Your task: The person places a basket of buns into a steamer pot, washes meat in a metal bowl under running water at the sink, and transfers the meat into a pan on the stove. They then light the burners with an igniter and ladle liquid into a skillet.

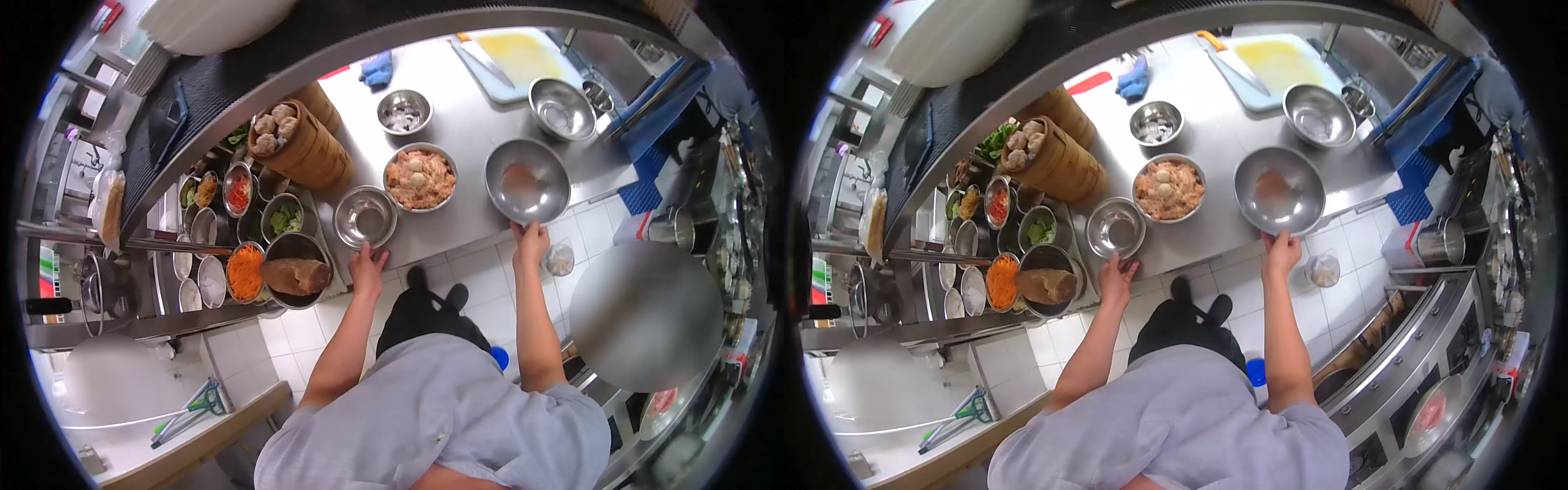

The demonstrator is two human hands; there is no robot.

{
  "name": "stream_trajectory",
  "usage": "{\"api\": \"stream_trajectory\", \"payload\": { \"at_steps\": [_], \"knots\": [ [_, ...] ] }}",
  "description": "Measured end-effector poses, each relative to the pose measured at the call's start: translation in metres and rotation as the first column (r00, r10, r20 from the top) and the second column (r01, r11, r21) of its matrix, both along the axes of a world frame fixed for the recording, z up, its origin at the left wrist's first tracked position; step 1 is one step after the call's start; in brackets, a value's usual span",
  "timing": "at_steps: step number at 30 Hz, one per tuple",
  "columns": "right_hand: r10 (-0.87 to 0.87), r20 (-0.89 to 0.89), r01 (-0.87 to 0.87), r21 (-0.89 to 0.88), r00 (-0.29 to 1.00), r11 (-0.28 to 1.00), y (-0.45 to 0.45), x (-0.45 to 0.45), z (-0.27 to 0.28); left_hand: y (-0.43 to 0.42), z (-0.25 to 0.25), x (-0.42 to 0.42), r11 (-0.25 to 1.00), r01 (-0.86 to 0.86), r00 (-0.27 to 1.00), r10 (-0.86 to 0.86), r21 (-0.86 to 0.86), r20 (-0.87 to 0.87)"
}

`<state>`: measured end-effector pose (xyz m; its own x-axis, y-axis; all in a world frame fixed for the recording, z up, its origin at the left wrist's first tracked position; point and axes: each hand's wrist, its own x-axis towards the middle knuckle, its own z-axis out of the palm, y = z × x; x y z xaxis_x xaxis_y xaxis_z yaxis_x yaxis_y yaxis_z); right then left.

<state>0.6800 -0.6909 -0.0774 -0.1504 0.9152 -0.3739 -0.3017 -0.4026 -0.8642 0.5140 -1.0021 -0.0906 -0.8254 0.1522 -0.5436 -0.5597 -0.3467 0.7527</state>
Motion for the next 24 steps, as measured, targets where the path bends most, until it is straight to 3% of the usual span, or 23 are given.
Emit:
{"api": "stream_trajectory", "payload": {
  "at_steps": [1, 3, 6, 7, 8, 10, 11, 13, 15, 19, 21, 22, 24],
  "knots": [
    [0.031, 0.025, -0.031, -0.015, 0.999, 0.999, -0.005, 0.010, 0.003, 0.002, 0.002, -0.004, 1.000, 0.000, 1.000, 0.000, 0.024, -0.010],
    [0.043, 0.055, -0.042, -0.007, 0.998, 0.999, -0.009, 0.023, 0.008, 0.006, 0.006, -0.006, 0.990, -0.107, 0.992, 0.100, -0.096, -0.077],
    [0.135, 0.064, -0.138, 0.040, 0.989, 0.990, -0.020, 0.046, -0.001, -0.014, 0.022, 0.019, 0.997, -0.041, 0.999, 0.040, -0.063, -0.011],
    [0.236, 0.234, -0.255, 0.053, 0.943, 0.965, -0.020, 0.059, -0.011, -0.026, 0.028, 0.033, 1.000, -0.015, 1.000, 0.015, -0.025, -0.013],
    [0.153, 0.182, -0.172, 0.093, 0.971, 0.981, -0.023, 0.058, -0.026, -0.039, 0.047, 0.040, 0.970, 0.243, 0.967, -0.243, -0.011, -0.080],
    [0.033, 0.178, -0.048, 0.083, 0.984, 0.995, -0.032, 0.051, -0.026, -0.051, 0.074, 0.055, 0.951, 0.281, 0.941, -0.299, -0.126, -0.159],
    [0.031, 0.233, -0.038, 0.026, 0.972, 0.999, -0.037, 0.053, 0.010, -0.067, 0.071, 0.057, 0.923, 0.283, 0.932, -0.329, -0.260, -0.154],
    [-0.055, 0.068, 0.056, -0.008, 0.996, 0.998, -0.044, 0.047, 0.016, -0.091, 0.086, 0.061, 0.824, 0.402, 0.834, -0.510, -0.400, -0.212],
    [-0.064, 0.073, 0.066, -0.024, 0.995, 0.998, -0.046, 0.055, 0.013, -0.086, 0.119, 0.071, 0.875, 0.372, 0.892, -0.430, -0.308, -0.143],
    [0.037, 0.161, -0.027, -0.066, 0.986, 0.997, -0.062, 0.078, 0.024, -0.097, 0.189, 0.070, 0.834, 0.433, 0.852, -0.502, -0.342, -0.147],
    [0.043, 0.132, -0.033, -0.075, 0.990, 0.997, -0.070, 0.095, 0.028, -0.102, 0.223, 0.072, 0.549, 0.331, 0.813, -0.579, -0.767, -0.064],
    [0.086, 0.169, -0.073, -0.082, 0.982, 0.994, -0.073, 0.106, 0.037, -0.102, 0.237, 0.076, 0.549, 0.325, 0.819, -0.570, -0.770, -0.061],
    [0.172, 0.217, -0.159, -0.076, 0.961, 0.984, -0.076, 0.130, 0.033, -0.104, 0.255, 0.087, 0.786, 0.224, 0.864, -0.434, -0.577, -0.255]
  ]
}}
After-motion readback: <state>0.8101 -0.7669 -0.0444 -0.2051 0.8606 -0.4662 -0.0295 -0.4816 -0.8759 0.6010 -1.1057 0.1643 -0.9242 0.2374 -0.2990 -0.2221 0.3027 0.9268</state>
